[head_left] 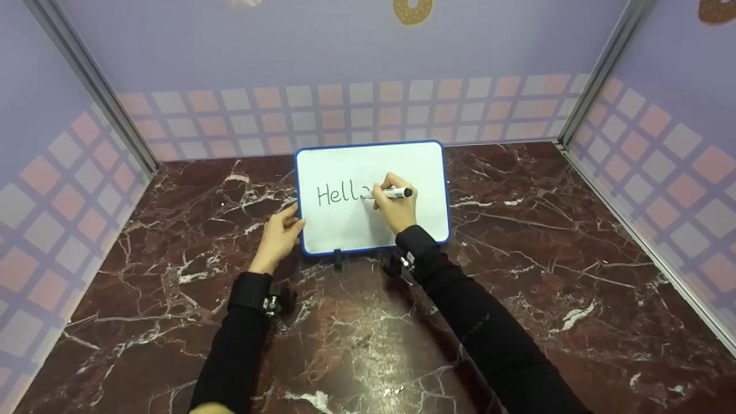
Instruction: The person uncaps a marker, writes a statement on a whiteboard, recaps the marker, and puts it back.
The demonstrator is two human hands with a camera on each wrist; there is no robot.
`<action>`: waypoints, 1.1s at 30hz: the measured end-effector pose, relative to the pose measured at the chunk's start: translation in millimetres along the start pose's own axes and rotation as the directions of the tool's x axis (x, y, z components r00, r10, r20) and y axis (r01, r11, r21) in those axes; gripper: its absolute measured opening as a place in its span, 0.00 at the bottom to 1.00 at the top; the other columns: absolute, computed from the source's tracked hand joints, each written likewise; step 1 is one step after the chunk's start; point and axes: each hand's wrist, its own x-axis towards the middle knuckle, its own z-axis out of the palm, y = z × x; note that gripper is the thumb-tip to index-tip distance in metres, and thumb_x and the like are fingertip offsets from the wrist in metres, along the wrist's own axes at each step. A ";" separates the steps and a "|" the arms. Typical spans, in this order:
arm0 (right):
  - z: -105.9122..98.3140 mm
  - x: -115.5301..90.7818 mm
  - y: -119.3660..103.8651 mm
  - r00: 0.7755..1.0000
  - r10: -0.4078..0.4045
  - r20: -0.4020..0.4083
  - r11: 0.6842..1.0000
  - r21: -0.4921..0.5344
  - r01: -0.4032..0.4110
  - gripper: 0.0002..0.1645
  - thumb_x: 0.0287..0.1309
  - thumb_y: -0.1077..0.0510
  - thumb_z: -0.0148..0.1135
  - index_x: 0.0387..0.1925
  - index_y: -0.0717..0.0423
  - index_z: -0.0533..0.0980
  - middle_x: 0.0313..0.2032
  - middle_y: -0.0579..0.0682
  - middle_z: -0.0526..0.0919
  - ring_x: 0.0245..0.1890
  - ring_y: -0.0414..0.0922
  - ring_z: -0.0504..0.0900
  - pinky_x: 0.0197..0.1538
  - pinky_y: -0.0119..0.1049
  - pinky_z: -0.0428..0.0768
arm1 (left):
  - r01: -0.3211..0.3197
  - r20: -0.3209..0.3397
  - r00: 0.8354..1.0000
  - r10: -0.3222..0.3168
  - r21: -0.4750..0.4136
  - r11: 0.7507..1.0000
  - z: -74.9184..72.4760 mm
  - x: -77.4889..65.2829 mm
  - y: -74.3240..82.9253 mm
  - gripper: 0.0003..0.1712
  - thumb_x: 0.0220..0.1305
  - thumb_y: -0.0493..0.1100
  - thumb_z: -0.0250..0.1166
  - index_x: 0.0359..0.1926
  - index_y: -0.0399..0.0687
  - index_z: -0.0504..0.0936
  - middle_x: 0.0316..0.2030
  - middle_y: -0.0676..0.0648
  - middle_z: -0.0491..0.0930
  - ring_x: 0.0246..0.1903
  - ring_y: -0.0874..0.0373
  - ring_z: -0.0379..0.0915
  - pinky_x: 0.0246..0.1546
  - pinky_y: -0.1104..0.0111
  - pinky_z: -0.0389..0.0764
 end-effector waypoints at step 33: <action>-32.0 17.2 22.5 0.994 0.080 -0.080 0.997 0.009 -0.079 0.19 0.58 0.68 0.63 0.15 0.55 0.68 0.14 0.61 0.80 0.13 0.39 0.76 0.18 0.26 0.68 | -0.005 0.005 1.000 0.005 -0.004 1.000 -1.2 1.7 -3.8 0.30 0.72 0.34 0.55 0.72 0.35 0.62 0.56 0.27 0.77 0.44 0.45 0.81 0.38 0.63 0.87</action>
